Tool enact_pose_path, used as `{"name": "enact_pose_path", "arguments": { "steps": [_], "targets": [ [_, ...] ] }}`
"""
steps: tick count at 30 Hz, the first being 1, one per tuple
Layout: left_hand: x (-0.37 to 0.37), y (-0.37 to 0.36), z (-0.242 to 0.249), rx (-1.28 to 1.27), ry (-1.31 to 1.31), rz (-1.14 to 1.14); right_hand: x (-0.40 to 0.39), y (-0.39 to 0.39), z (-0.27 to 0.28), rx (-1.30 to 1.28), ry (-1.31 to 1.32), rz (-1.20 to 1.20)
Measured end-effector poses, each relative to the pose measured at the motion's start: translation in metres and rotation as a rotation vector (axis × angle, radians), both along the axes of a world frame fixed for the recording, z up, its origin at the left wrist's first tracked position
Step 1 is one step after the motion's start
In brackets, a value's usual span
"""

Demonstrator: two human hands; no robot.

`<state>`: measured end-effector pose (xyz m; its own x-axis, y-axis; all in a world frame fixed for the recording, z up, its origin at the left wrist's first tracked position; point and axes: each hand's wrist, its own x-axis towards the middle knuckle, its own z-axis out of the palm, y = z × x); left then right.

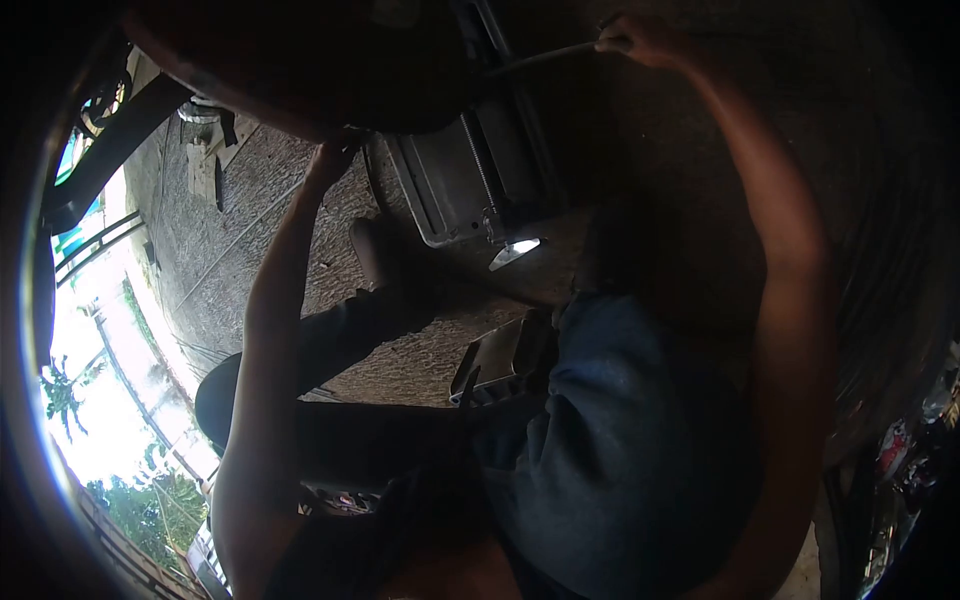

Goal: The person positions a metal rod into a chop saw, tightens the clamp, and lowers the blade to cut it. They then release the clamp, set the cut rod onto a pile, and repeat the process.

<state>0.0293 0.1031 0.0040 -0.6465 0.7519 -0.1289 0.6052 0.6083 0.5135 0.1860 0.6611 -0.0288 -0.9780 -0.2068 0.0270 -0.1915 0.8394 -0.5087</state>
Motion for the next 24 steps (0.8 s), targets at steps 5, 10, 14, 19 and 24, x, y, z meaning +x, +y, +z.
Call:
{"name": "enact_pose_path", "arguments": {
  "steps": [5,10,14,19,24],
  "targets": [
    [-0.007,-0.005,-0.008,0.020,-0.025,-0.016,0.005,-0.007,0.022,0.082,-0.074,-0.048],
    [-0.003,-0.004,-0.011,0.011,-0.002,-0.012,0.001,-0.075,0.026,0.149,0.009,0.002],
    [0.000,0.003,-0.007,0.052,0.028,-0.029,-0.006,-0.084,0.028,-0.002,-0.101,-0.025],
    [0.010,0.014,0.007,0.012,0.051,-0.009,-0.006,-0.076,0.021,0.025,-0.009,-0.023],
    [0.006,0.013,-0.003,0.072,0.062,-0.044,-0.001,-0.076,0.030,0.013,-0.033,-0.038]
  ]
}}
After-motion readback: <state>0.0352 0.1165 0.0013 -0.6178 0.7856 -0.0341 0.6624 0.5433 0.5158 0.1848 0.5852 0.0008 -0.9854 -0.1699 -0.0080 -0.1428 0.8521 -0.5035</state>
